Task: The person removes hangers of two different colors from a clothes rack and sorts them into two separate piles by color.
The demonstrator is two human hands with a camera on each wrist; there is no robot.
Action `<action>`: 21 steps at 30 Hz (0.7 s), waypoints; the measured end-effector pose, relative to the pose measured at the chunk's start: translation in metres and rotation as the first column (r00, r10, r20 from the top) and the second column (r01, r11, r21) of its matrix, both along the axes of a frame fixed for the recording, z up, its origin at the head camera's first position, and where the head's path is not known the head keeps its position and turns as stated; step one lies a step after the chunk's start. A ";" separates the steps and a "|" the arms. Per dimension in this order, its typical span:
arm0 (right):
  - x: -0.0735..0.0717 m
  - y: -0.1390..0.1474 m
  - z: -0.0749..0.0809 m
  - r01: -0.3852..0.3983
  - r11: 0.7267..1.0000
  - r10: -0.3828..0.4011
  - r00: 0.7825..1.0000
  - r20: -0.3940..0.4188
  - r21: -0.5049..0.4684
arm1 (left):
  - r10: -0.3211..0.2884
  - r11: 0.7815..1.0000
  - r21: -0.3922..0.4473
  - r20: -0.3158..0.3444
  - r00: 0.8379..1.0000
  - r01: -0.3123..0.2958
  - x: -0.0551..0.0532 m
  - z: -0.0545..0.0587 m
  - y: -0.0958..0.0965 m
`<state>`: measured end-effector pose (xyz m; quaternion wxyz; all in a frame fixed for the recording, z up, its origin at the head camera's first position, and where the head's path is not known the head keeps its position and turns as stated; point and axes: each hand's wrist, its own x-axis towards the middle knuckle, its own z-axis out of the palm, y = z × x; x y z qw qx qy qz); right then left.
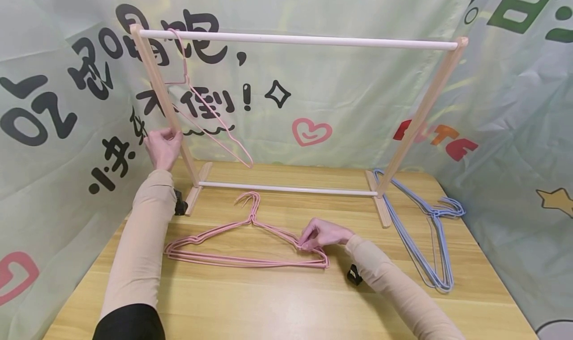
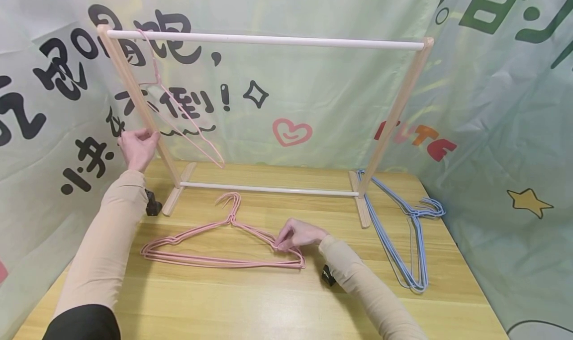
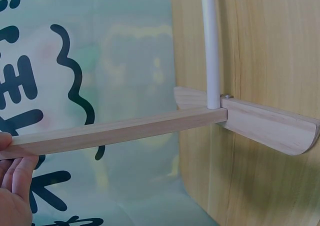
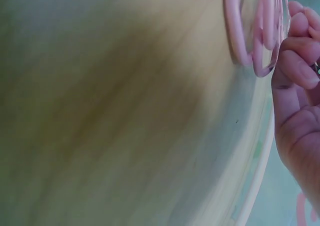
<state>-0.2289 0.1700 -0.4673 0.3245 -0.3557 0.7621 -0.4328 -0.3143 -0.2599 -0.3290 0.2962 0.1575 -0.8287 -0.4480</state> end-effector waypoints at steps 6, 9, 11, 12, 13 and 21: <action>0.001 0.001 0.001 0.056 0.998 -0.056 0.998 -0.012 0.015 | -0.003 1.000 0.007 0.007 1.000 0.003 0.000 0.000 -0.001; 0.001 0.001 0.003 0.098 0.995 -0.098 0.995 0.002 0.017 | -0.001 1.000 0.006 0.011 1.000 0.001 0.000 0.001 -0.001; 0.000 0.001 0.005 0.123 0.992 -0.123 0.992 0.005 0.013 | 0.001 1.000 0.003 0.014 1.000 -0.001 -0.001 0.001 -0.001; 0.000 0.000 0.006 0.137 0.991 -0.137 0.991 0.006 0.011 | 0.002 1.000 0.003 0.014 1.000 -0.002 -0.001 0.001 -0.001; -0.002 0.000 0.008 0.150 0.989 -0.150 0.989 -0.005 0.005 | 0.003 1.000 0.003 0.016 1.000 -0.003 -0.001 0.001 0.000; -0.025 -0.023 0.049 0.228 0.967 -0.242 0.961 -0.130 -0.113 | 0.009 1.000 0.002 0.018 1.000 -0.010 0.001 0.001 0.001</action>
